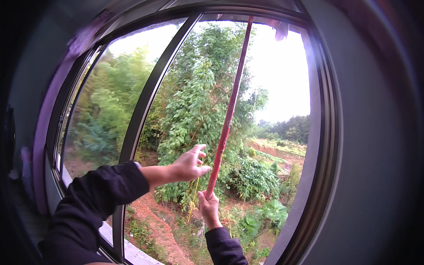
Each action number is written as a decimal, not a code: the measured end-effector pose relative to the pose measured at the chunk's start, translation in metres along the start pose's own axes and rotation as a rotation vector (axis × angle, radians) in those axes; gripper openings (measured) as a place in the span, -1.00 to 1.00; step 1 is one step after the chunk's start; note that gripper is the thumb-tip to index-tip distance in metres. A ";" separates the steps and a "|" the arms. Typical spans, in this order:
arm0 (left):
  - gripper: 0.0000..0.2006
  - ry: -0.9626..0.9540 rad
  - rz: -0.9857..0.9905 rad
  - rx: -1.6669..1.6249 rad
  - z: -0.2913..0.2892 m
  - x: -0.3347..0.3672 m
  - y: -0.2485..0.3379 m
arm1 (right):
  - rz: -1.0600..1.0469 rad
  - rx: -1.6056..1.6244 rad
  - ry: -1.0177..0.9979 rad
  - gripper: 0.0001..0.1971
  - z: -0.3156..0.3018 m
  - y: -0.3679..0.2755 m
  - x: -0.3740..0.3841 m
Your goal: The person cleans a large window using a long-handled brush with a cloth attachment. They wipe the glass in vertical strokes, then dip the cloth into a bucket of water, wring it out, and reattach it to the brush before resuming cleaning.
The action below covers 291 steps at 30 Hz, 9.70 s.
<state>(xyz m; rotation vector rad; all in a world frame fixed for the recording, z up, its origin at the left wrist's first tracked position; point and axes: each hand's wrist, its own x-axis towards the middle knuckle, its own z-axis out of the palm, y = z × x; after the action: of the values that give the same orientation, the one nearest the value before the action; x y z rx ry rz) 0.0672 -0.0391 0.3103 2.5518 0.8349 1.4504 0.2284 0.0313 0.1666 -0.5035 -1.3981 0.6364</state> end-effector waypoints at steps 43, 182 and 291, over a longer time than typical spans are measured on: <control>-0.82 0.327 0.734 0.653 -0.098 -0.117 -0.091 | -0.584 -0.772 0.571 -0.93 -0.109 0.037 0.016; -0.77 0.392 -0.229 -1.110 0.080 0.064 -0.056 | -0.368 -0.446 -0.233 -0.91 -0.018 0.032 0.024; -0.71 0.061 -0.296 -1.228 0.025 -0.301 0.093 | 0.607 -0.034 -0.394 -0.87 0.075 -0.020 -0.352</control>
<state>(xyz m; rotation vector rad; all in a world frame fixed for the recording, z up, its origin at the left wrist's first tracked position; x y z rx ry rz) 0.0056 -0.2639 0.0967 1.3985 0.1518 1.3061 0.1366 -0.2245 -0.0699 -0.8775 -1.6306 1.2539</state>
